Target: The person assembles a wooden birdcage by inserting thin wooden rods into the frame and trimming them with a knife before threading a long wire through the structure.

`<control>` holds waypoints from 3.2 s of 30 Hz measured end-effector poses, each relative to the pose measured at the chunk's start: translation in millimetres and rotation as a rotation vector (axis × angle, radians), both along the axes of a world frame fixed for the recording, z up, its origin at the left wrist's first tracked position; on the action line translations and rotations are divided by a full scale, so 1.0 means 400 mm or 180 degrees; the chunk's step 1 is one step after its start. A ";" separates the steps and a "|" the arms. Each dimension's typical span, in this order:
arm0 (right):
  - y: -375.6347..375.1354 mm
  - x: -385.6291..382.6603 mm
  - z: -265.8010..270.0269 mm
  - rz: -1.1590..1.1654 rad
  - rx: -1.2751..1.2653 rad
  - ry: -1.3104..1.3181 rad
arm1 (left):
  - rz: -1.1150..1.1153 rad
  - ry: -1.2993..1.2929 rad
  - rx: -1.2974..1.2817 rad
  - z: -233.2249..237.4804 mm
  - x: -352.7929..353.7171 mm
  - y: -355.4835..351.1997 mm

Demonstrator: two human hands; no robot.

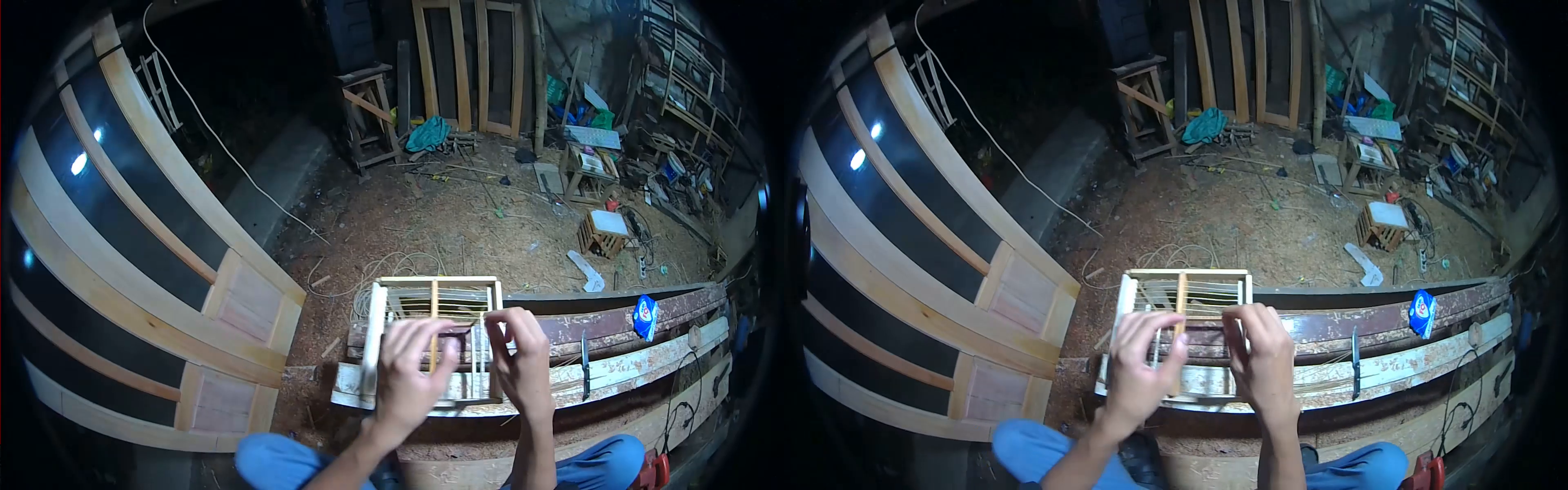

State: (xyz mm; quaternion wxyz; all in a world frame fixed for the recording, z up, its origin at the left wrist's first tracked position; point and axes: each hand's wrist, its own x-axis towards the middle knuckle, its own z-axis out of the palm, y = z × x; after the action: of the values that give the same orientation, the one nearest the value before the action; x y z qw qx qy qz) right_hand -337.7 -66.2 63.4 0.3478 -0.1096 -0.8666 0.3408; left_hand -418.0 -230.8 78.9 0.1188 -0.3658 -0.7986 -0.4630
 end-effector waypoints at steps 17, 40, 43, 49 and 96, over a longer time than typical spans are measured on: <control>-0.055 -0.066 -0.138 -0.0310 0.0823 -0.0421 | -0.0040 -0.0419 -0.0801 -0.201 -0.150 -0.140; 0.047 -0.062 -0.153 0.0089 0.0470 -0.0020 | 0.0312 -0.1532 -0.0095 -0.165 -0.053 -0.005; 0.033 -0.039 -0.161 0.0187 0.0323 -0.0214 | 0.0154 -0.1778 0.0163 -0.159 -0.056 0.002; 0.027 -0.038 -0.170 0.0095 0.0335 -0.0268 | 0.0181 -0.1849 0.0122 -0.172 -0.055 -0.007; 0.000 -0.130 -0.092 0.0623 0.0489 -0.0878 | -0.0391 -0.0641 -0.0814 -0.154 -0.219 -0.144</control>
State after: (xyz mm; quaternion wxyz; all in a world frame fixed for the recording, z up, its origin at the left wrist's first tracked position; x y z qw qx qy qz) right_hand -389.6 -66.1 26.6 0.1982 -0.0435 -0.9360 0.2875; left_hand -505.5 -288.3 17.4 -0.0379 -0.3778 -0.8350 -0.3982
